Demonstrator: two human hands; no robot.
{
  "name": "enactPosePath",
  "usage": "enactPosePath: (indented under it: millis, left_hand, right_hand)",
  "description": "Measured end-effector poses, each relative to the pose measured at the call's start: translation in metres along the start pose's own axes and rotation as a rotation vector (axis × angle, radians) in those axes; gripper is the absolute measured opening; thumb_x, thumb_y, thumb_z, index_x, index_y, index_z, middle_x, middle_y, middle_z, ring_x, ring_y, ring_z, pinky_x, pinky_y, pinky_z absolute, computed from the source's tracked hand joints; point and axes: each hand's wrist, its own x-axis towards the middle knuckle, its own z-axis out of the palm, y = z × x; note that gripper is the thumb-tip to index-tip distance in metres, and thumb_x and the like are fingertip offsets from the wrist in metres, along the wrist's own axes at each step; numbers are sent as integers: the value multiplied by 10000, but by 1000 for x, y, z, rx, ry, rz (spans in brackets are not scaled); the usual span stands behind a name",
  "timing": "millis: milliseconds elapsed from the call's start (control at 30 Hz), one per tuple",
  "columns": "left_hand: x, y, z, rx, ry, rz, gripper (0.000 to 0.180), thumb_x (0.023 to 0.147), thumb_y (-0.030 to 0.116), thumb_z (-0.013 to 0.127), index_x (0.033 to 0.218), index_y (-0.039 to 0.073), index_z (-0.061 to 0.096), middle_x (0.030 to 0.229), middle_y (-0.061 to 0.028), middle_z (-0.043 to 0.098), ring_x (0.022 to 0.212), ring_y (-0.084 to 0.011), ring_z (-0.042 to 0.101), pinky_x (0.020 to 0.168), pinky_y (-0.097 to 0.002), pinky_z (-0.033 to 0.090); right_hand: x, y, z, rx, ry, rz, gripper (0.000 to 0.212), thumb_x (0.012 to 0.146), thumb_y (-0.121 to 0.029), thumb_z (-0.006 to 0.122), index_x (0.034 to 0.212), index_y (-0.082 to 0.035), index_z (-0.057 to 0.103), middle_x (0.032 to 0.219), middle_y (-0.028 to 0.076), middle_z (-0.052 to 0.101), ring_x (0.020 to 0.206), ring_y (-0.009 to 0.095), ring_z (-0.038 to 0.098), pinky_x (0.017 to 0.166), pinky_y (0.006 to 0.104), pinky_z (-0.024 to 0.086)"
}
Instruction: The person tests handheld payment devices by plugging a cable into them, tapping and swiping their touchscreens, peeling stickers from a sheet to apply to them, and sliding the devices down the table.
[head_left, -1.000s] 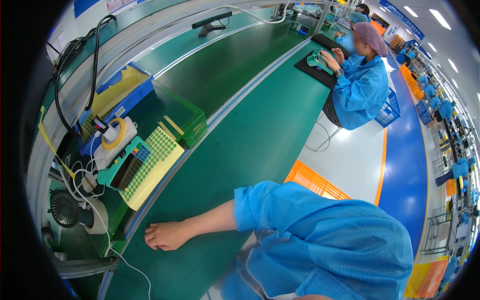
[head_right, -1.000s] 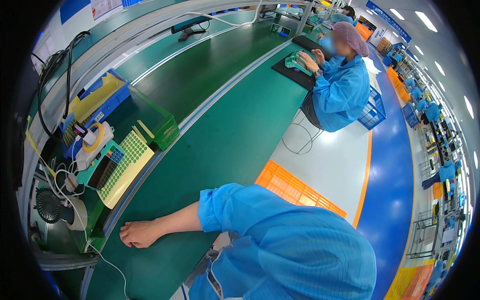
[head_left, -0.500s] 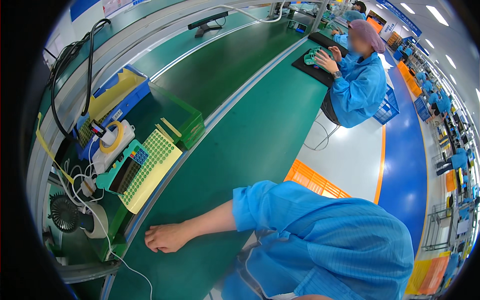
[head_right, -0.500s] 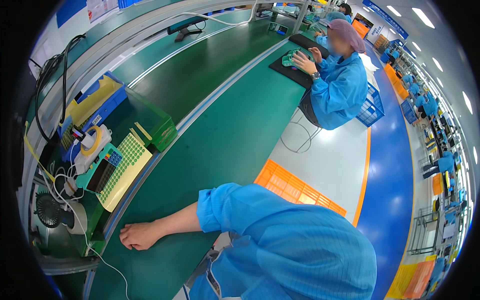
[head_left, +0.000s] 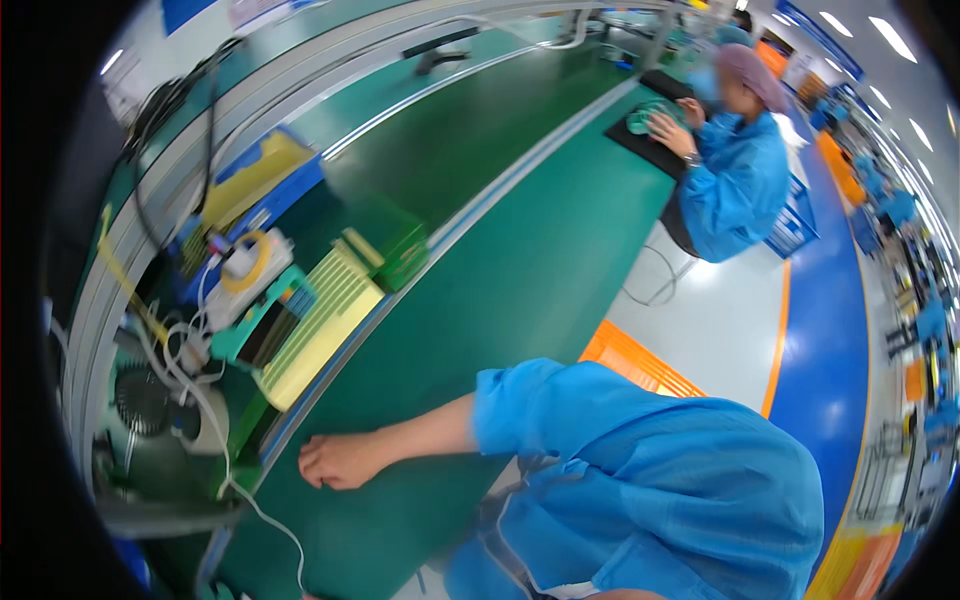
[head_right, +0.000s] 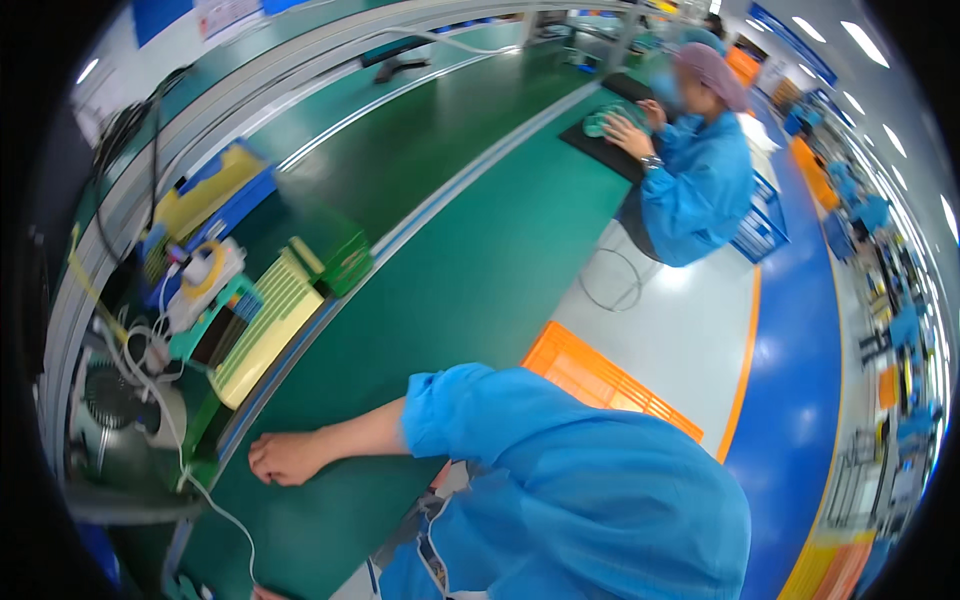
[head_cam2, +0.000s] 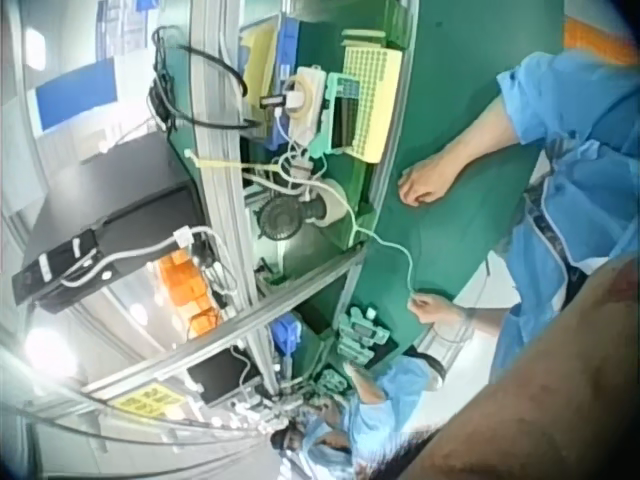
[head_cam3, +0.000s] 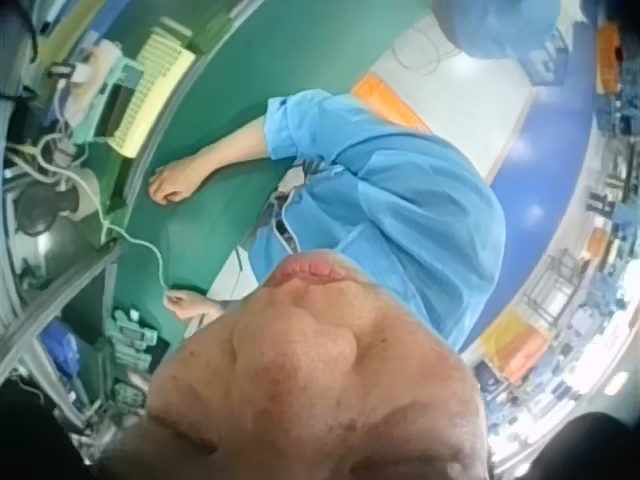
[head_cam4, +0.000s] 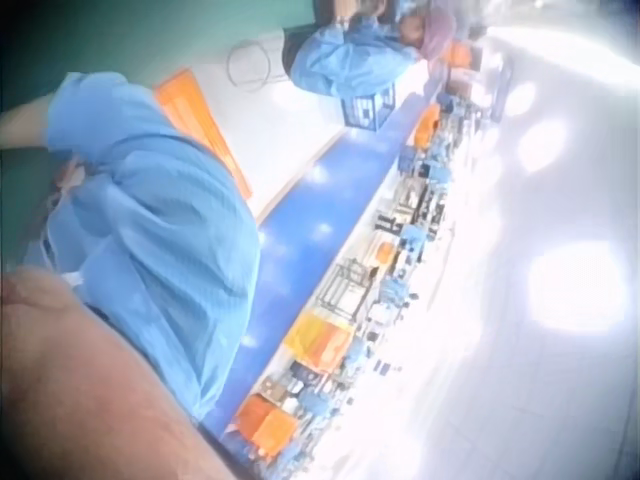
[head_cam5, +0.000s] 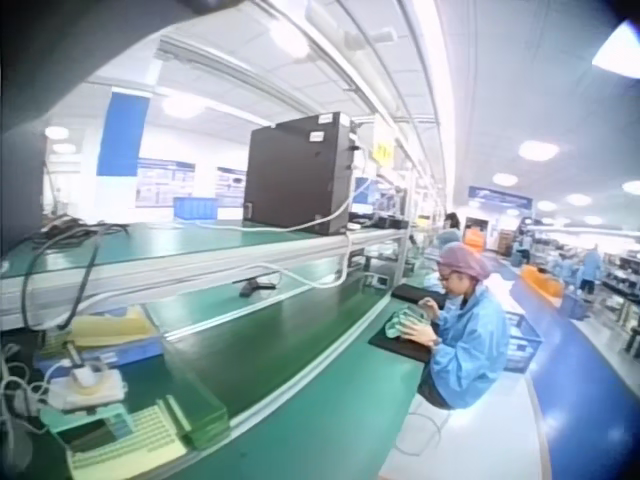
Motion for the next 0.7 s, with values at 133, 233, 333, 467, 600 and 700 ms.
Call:
enactPosePath:
  millis: [133,233,333,467,600,700]
  left_hand:
    - [-8,-37,16,-170,-36,-66,291,1058,240,608,1202,2,695,1049,-196,763,901,-270,733,808,-371,585]
    - [-12,-20,17,-111,-50,-171,241,1048,237,620,1101,19,706,841,-194,702,662,-228,612,598,-381,498]
    - [-10,-6,15,-153,-9,-201,193,1036,195,628,1093,26,702,823,-175,702,660,-197,603,616,-354,504]
    - [-9,7,6,-243,96,-177,120,999,184,671,1014,65,682,796,-199,676,670,-370,665,593,-416,503]
    - [-11,11,6,-331,181,-149,140,986,155,688,987,17,664,850,-199,711,724,-375,702,616,-409,526]
    - [-15,10,4,-388,178,-225,141,979,142,695,981,6,658,863,-188,722,733,-365,711,619,-391,536]
  right_hand:
    - [2,1,2,-10,38,7,174,704,-64,674,873,-105,673,999,79,668,1046,323,621,921,477,476]
    - [-3,-1,-4,-54,-24,49,204,728,-56,664,927,-100,663,1068,88,673,1093,332,613,942,467,481]
    - [0,-7,-10,-76,-72,95,216,765,8,646,962,-81,644,1118,107,673,1114,351,615,973,465,491]
    - [8,-21,-16,-108,-107,139,178,816,18,637,977,-59,630,1149,120,672,1111,350,624,969,447,508]
    - [6,-30,-17,-146,-125,160,182,848,26,623,1012,-53,631,1186,124,657,1108,360,618,965,449,505]
    - [8,-33,-14,-201,-146,125,189,854,36,620,1024,-45,629,1193,131,652,1098,363,616,956,441,509]
